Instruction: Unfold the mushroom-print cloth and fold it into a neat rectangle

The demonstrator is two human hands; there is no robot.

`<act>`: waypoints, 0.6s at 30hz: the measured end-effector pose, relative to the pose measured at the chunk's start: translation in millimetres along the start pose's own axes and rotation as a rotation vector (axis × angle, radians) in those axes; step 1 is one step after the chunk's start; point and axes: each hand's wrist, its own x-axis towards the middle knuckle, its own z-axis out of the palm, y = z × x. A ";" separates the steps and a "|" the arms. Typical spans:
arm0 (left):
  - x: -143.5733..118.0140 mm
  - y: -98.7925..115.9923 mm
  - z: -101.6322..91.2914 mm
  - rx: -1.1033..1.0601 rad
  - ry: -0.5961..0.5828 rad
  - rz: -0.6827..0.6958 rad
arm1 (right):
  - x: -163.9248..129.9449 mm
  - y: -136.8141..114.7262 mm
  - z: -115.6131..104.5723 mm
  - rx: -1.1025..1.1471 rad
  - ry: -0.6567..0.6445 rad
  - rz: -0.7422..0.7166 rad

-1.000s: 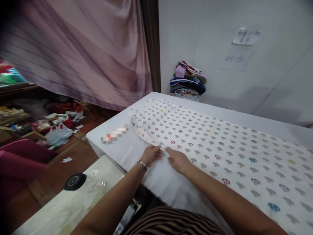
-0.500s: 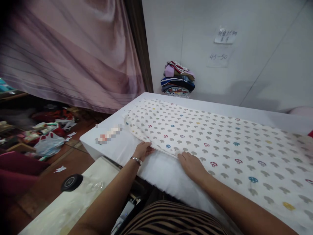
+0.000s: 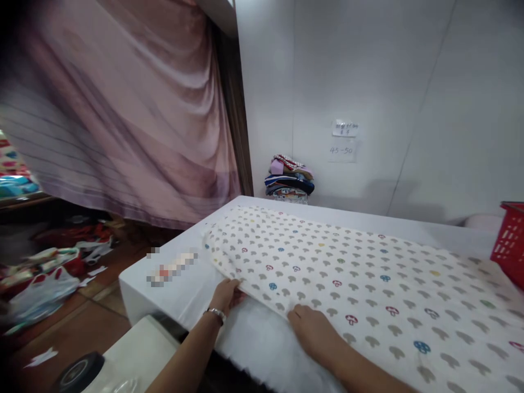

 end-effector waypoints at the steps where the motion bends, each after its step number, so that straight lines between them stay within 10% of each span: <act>1: 0.4 -0.4 -0.5 0.003 0.007 -0.003 | -0.5 0.0 -1.2 0.022 0.007 -0.004; 11: 7.3 -1.9 -7.7 0.199 0.023 0.017 | 28.8 16.8 -28.7 0.326 0.114 -0.085; 18: 13.8 -1.3 -18.5 0.605 0.088 0.193 | 102.2 94.5 -12.0 0.211 -0.057 0.051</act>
